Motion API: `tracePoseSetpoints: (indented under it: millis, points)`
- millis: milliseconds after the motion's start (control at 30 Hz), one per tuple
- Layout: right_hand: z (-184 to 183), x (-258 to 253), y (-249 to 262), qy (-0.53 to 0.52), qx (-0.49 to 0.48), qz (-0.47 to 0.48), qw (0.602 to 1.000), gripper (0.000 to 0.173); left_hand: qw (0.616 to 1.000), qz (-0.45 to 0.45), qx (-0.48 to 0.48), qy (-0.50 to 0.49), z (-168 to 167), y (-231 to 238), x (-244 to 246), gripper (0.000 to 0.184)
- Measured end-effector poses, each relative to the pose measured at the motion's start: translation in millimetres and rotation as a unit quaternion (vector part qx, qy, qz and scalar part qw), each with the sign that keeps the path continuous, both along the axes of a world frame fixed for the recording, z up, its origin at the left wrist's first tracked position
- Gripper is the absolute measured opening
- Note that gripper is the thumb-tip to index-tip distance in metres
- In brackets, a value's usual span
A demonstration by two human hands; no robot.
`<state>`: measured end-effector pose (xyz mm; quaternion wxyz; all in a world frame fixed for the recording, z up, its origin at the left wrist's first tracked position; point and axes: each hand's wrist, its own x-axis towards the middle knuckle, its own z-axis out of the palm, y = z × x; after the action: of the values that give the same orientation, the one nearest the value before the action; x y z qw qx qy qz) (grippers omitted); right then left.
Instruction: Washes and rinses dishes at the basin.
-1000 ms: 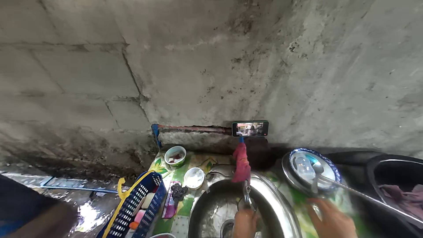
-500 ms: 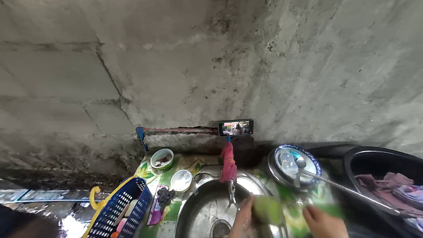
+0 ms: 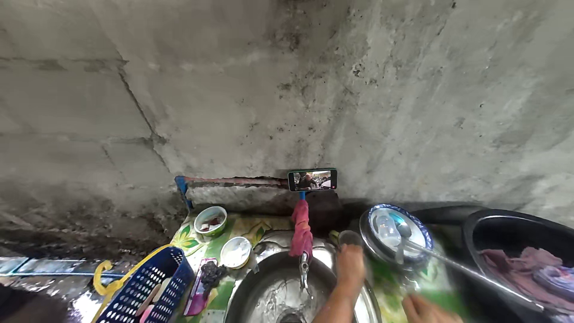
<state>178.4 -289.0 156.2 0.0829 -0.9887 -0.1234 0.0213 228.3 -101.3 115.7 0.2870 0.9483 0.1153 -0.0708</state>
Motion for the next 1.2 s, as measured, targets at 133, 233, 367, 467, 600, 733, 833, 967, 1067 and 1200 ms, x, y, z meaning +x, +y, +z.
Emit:
tracePoseSetpoints:
  millis: [133,233,367,467,600,733,833,967,1067,1200]
  points:
    - [-2.8,1.6,-0.2,0.0,0.002,-0.002,1.0,0.049,0.999,-0.014,0.012,0.04,5.3,-12.1,9.8,0.035]
    - [-2.7,1.8,-0.8,0.002,-0.006,0.002,1.0,0.05,0.999,-0.01,0.013,0.044,6.1,-16.9,14.4,0.035]
    - [-2.2,0.7,-0.7,-0.002,-0.004,0.006,1.0,0.049,0.998,-0.022,0.02,0.052,9.6,-16.9,19.6,0.035]
    - [0.1,2.0,1.5,0.027,0.019,-0.042,0.999,0.047,0.998,-0.026,0.029,0.05,9.7,-15.5,18.5,0.035]
    - [22.3,33.0,21.0,0.136,0.169,-0.199,0.956,0.072,0.998,-0.028,0.041,0.032,10.8,-7.8,11.0,0.045]
    - [18.1,79.0,37.8,0.221,0.615,-0.333,0.68,0.041,0.999,-0.027,0.02,0.03,16.2,-4.2,2.1,0.038]
    - [11.3,96.9,41.7,0.205,0.674,-0.372,0.604,0.039,0.999,-0.025,0.013,0.039,17.2,-5.8,-0.8,0.034]
    - [-4.8,114.5,33.9,0.181,0.655,-0.359,0.64,0.044,0.999,-0.023,-0.008,0.032,13.7,-7.7,-0.8,0.034]
    - [-9.5,132.0,14.8,0.184,0.636,-0.351,0.662,0.043,0.999,-0.031,0.005,0.029,13.4,-8.5,1.5,0.034]
    - [-4.8,135.6,-6.2,0.194,0.609,-0.348,0.686,0.043,0.999,-0.041,0.013,0.024,11.9,-9.8,5.0,0.032]
